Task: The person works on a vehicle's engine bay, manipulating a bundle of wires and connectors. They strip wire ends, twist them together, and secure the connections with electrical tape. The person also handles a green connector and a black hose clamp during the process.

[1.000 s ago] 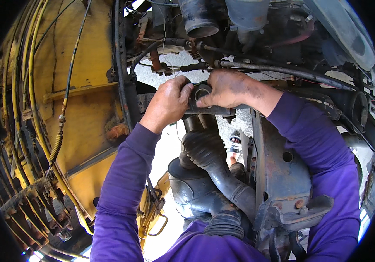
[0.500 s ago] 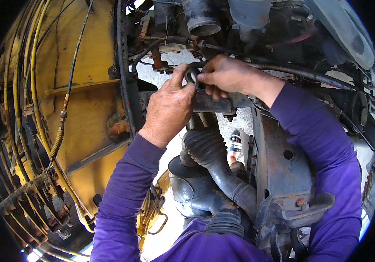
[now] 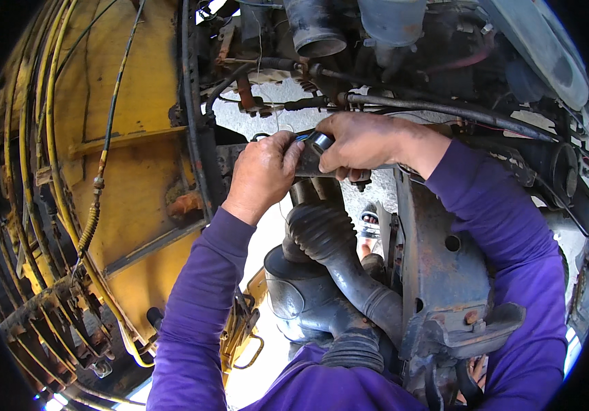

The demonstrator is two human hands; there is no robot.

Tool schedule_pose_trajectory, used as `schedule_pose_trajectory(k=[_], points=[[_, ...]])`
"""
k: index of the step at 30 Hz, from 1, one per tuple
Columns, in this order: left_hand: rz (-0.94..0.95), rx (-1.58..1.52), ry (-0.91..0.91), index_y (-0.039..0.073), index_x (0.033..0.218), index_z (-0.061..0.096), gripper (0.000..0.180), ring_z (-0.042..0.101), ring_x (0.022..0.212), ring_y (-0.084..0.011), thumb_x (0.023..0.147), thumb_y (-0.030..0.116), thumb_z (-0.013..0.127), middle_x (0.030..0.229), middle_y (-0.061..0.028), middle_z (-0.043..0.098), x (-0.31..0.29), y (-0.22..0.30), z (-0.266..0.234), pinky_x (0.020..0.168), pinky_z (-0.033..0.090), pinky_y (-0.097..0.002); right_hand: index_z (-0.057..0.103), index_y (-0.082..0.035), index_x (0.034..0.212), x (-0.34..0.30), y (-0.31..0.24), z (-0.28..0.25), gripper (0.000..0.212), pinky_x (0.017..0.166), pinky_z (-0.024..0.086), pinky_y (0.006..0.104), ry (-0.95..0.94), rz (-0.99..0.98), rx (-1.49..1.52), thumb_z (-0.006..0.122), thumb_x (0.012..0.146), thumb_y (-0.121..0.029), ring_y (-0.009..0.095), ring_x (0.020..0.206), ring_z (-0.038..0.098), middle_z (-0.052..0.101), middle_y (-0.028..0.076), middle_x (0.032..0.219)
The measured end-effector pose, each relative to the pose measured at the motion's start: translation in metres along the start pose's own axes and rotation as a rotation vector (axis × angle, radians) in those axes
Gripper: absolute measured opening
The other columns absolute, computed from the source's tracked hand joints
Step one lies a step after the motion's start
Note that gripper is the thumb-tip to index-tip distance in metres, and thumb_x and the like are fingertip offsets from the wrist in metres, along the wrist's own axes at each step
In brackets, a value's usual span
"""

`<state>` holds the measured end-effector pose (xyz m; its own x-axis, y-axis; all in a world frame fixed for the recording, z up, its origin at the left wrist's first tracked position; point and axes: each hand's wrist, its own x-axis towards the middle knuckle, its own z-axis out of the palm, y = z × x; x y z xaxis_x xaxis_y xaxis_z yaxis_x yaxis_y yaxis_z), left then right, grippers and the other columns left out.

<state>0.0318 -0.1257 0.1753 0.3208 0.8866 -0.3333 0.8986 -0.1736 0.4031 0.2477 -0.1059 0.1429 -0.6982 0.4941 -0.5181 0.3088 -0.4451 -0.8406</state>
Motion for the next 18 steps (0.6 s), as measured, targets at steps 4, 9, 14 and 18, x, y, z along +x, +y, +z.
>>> schedule_pose_trajectory(k=[4,9,14,18], points=[[0.192,0.219,0.023,0.0,0.103,0.072,0.022,0.069,0.085,-0.0391,0.103,0.02,0.061,0.087,-0.0203,0.07,-0.007,-0.004,0.0,0.079,0.053,-0.0466,0.065,0.004,0.113,0.005,0.01,-0.004,0.03,0.061,0.056,0.0306,-0.04,-0.075,0.393,0.071,0.1,-0.023,0.018,0.079,0.072,0.073,0.01,0.093],[0.171,0.039,0.004,0.002,0.108,0.072,0.021,0.067,0.094,-0.0405,0.101,0.017,0.06,0.092,-0.019,0.071,-0.021,0.006,-0.004,0.089,0.05,-0.0485,0.069,0.004,0.114,0.013,0.01,0.003,0.031,0.068,0.055,0.0313,0.147,-0.128,0.214,0.06,0.107,-0.025,0.018,0.079,0.072,0.074,0.014,0.089],[0.174,0.121,0.185,0.002,0.125,0.067,0.032,0.069,0.091,-0.0386,0.097,0.018,0.066,0.097,-0.0182,0.073,-0.023,0.018,0.003,0.087,0.051,-0.0472,0.073,0.005,0.112,0.019,0.014,0.007,0.038,0.079,0.056,0.0435,0.344,-0.17,-0.377,0.056,0.108,-0.029,0.029,0.083,0.074,0.074,0.02,0.087],[0.176,0.291,0.183,0.004,0.123,0.069,0.03,0.072,0.092,-0.0345,0.096,0.018,0.068,0.097,-0.0174,0.075,-0.011,0.022,0.012,0.084,0.051,-0.0445,0.072,0.006,0.107,0.018,0.023,-0.003,0.038,0.081,0.056,0.0449,0.427,-0.333,-0.564,0.057,0.103,-0.028,0.033,0.085,0.074,0.075,0.023,0.088]])
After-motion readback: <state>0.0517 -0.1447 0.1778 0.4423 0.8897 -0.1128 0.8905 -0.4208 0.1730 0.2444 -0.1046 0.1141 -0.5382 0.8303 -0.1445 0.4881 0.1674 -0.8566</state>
